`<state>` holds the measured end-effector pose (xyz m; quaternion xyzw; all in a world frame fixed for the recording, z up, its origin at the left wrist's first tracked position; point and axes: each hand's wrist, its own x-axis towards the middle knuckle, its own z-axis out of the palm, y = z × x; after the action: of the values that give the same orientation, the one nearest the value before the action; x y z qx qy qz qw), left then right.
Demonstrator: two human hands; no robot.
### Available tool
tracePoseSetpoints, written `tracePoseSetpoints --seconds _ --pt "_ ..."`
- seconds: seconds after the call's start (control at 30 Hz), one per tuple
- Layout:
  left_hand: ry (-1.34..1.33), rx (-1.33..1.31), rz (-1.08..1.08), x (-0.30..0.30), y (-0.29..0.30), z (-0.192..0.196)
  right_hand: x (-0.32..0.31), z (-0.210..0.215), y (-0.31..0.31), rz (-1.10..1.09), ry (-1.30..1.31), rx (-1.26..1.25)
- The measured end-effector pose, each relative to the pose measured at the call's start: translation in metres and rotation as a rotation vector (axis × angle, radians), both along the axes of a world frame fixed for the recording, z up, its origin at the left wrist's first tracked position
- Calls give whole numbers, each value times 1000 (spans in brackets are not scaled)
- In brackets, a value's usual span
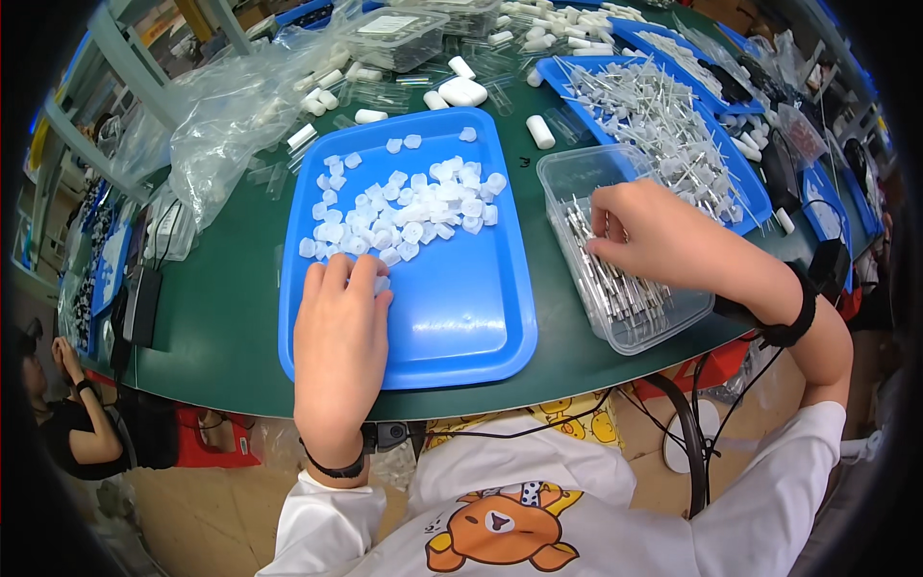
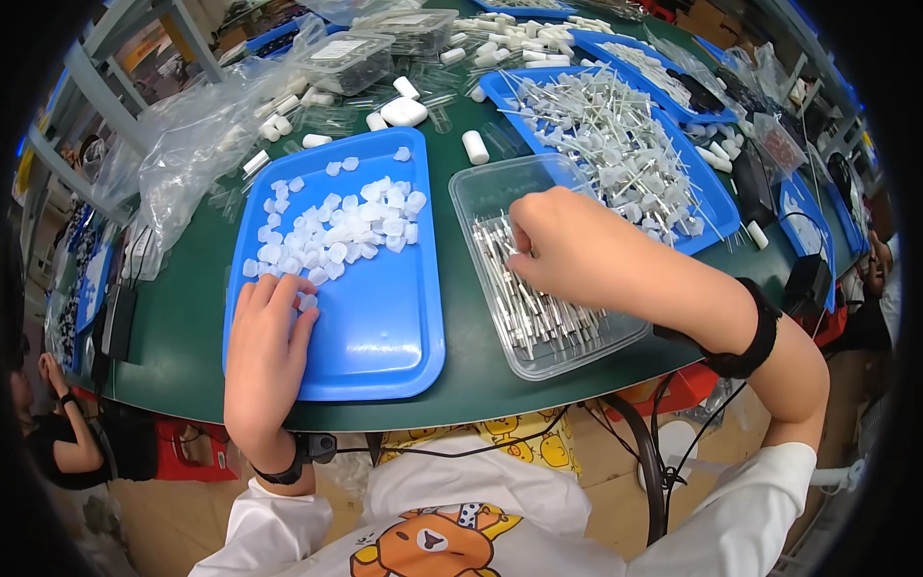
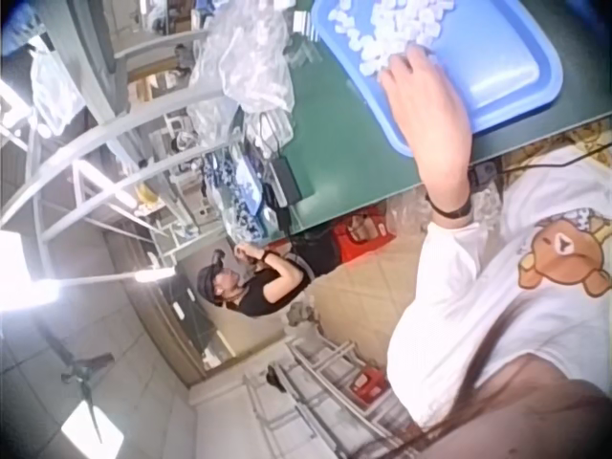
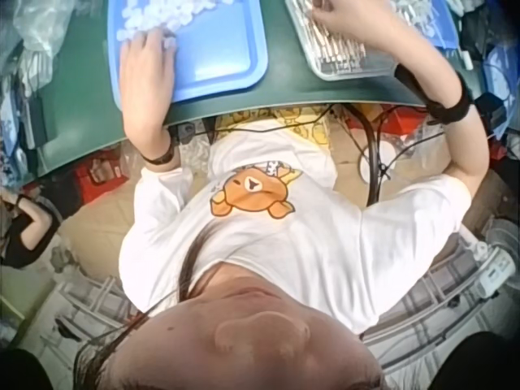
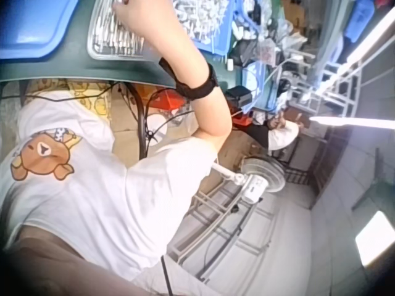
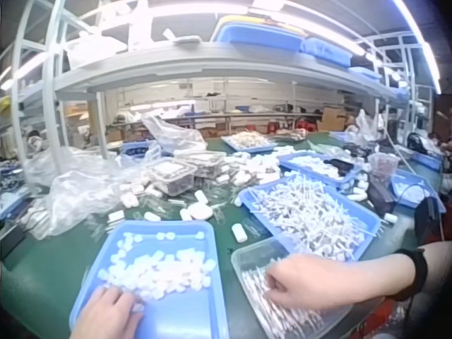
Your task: The recorder is assembling small lighting or electronic components by inserting tubes into bases and manipulating small wires.
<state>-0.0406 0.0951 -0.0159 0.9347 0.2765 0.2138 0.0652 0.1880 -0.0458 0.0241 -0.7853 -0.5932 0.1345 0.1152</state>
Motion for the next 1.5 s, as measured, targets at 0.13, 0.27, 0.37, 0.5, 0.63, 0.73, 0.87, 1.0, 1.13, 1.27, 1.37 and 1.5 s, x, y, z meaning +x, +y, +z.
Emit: tracePoseSetpoints --seconds 0.13,0.27,0.37,0.5,0.63,0.73,0.87,1.0,1.13,1.27,1.37,1.5 --pt "-1 -19 11 0 -1 1 4 7 3 -23 30 -80" --pt "0 -34 18 1 -1 0 11 11 7 -45 40 -63" --pt "3 -39 29 2 -2 0 16 16 10 -75 18 -114" --pt "13 -35 13 2 -1 1 23 21 7 -57 -189 -106" --pt "26 -22 0 2 -1 2 28 32 -2 -12 -295 -40" --pt "28 -50 14 3 -2 2 30 41 -1 -43 -240 -192" --pt "44 -62 39 5 -3 3 28 35 1 44 -120 -147" --pt "52 -94 45 11 -3 4 18 26 15 -4 11 -240" --pt "69 -126 89 12 -7 9 23 10 23 27 37 -226" --pt "77 -155 93 17 -5 9 27 12 26 -62 87 -297" --pt "112 -145 91 18 -3 8 28 29 33 -208 213 -421" --pt "118 -179 112 21 -3 7 31 37 32 -259 247 -486"
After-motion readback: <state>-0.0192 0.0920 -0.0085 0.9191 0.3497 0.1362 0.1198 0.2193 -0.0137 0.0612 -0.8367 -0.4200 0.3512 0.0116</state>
